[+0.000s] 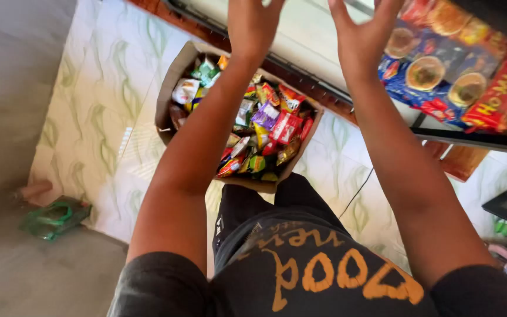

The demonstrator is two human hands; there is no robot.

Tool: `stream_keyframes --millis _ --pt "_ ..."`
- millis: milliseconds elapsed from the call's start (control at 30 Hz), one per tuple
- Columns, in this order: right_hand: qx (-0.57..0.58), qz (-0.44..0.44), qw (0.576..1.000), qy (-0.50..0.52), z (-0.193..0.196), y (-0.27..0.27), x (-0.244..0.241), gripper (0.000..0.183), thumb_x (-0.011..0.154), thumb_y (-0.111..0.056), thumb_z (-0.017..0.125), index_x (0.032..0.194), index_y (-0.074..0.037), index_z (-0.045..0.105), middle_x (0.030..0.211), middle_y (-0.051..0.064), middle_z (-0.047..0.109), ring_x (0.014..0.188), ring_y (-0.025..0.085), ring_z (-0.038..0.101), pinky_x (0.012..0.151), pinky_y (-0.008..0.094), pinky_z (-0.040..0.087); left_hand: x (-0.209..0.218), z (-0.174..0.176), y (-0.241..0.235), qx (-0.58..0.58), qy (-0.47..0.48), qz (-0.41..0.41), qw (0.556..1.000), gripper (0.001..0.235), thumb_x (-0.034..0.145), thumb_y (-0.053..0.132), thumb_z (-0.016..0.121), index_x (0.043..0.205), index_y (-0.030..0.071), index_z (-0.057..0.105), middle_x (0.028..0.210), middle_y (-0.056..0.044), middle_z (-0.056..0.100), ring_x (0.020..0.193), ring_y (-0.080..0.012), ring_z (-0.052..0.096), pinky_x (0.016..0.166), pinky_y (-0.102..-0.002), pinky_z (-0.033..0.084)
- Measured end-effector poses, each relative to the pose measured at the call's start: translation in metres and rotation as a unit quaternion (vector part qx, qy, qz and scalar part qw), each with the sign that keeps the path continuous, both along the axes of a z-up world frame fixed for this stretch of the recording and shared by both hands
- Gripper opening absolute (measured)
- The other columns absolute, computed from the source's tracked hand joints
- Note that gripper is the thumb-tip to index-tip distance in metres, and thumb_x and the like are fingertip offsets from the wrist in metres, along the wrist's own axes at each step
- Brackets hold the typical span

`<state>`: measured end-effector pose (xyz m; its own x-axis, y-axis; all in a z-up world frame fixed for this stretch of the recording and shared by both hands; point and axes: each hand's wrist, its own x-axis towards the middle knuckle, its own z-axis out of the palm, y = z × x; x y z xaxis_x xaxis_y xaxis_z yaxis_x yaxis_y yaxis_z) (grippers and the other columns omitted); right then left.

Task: Transferring various packaged snack bags from a cardboard box on the floor into a glass display cabinet.

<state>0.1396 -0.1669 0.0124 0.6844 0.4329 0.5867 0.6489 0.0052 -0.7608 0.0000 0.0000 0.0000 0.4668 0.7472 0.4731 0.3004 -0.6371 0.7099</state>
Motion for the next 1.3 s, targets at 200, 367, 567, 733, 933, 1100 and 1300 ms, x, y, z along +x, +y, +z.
stream_keyframes --millis 200,367,567,733,933,1100,1300 --pt "-0.112 0.061 0.991 0.031 0.010 -0.034 -0.129 0.058 0.103 -0.001 0.082 0.150 -0.006 0.049 0.158 0.013 0.044 0.146 0.031 0.047 0.120 0.038 0.046 -0.111 -0.003 -0.037 -0.171 -0.045 -0.027 0.984 0.042 0.085 0.024 0.087 0.110 0.004 0.059 0.099 -0.012 0.059 0.076 -0.0252 0.064 0.071 -0.036 0.058" --pt "-0.197 0.065 0.969 0.136 -0.093 -0.038 -0.181 0.042 0.097 0.008 0.064 0.135 -0.009 0.061 0.142 0.013 0.057 0.127 0.025 0.061 0.098 0.031 0.055 -0.207 -0.128 -0.039 -0.245 0.066 -0.012 0.967 0.026 0.092 0.020 0.080 0.104 0.005 0.063 0.090 -0.011 0.070 0.080 -0.0266 0.066 0.072 -0.039 0.054" --pt "-0.418 0.064 0.902 0.086 -0.336 -0.047 -0.174 0.041 0.087 0.002 0.071 0.126 -0.012 0.070 0.144 0.024 0.052 0.136 0.042 0.047 0.115 0.050 0.040 -0.226 -0.270 -0.059 -0.415 0.107 -0.052 0.902 0.031 0.090 0.024 0.075 0.113 0.007 0.064 0.095 -0.009 0.073 0.085 -0.0226 0.072 0.072 -0.036 0.058" --pt "-0.507 0.106 0.851 0.090 -0.393 -0.020 -0.165 0.049 0.081 -0.010 0.079 0.128 -0.012 0.068 0.150 0.030 0.039 0.137 0.046 0.036 0.111 0.050 0.033 -0.211 -0.309 -0.064 -0.455 0.151 -0.057 0.876 0.038 0.090 0.023 0.075 0.123 0.008 0.064 0.101 -0.008 0.074 0.085 -0.0222 0.073 0.074 -0.036 0.058" --pt "-0.430 0.060 0.890 0.140 -0.394 -0.023 -0.171 0.032 0.098 -0.011 0.071 0.129 -0.005 0.066 0.139 0.018 0.060 0.111 0.032 0.065 0.096 0.040 0.054 -0.229 -0.307 -0.058 -0.461 0.174 -0.074 0.867 0.046 0.090 0.027 0.077 0.128 0.006 0.062 0.109 -0.013 0.073 0.094 -0.0230 0.074 0.081 -0.035 0.059" --pt "-0.292 0.117 0.932 0.178 -0.234 -0.021 -0.201 0.015 0.095 -0.006 0.080 0.105 -0.005 0.070 0.104 0.009 0.073 0.091 0.020 0.073 0.083 0.034 0.058 -0.234 -0.206 -0.023 -0.348 0.121 -0.117 0.923 0.076 0.086 0.028 0.087 0.142 -0.005 0.049 0.129 -0.023 0.064 0.120 -0.0307 0.063 0.098 -0.038 0.050" --pt "-0.077 0.244 0.871 0.420 -0.051 -0.021 -0.239 0.040 0.090 0.000 0.076 0.124 -0.008 0.056 0.120 0.004 0.067 0.109 0.013 0.068 0.091 0.028 0.058 -0.257 -0.044 -0.024 -0.584 0.052 -0.267 0.764 0.065 0.089 0.029 0.078 0.141 0.000 0.052 0.127 -0.010 0.070 0.114 -0.0163 0.066 0.100 -0.032 0.053"
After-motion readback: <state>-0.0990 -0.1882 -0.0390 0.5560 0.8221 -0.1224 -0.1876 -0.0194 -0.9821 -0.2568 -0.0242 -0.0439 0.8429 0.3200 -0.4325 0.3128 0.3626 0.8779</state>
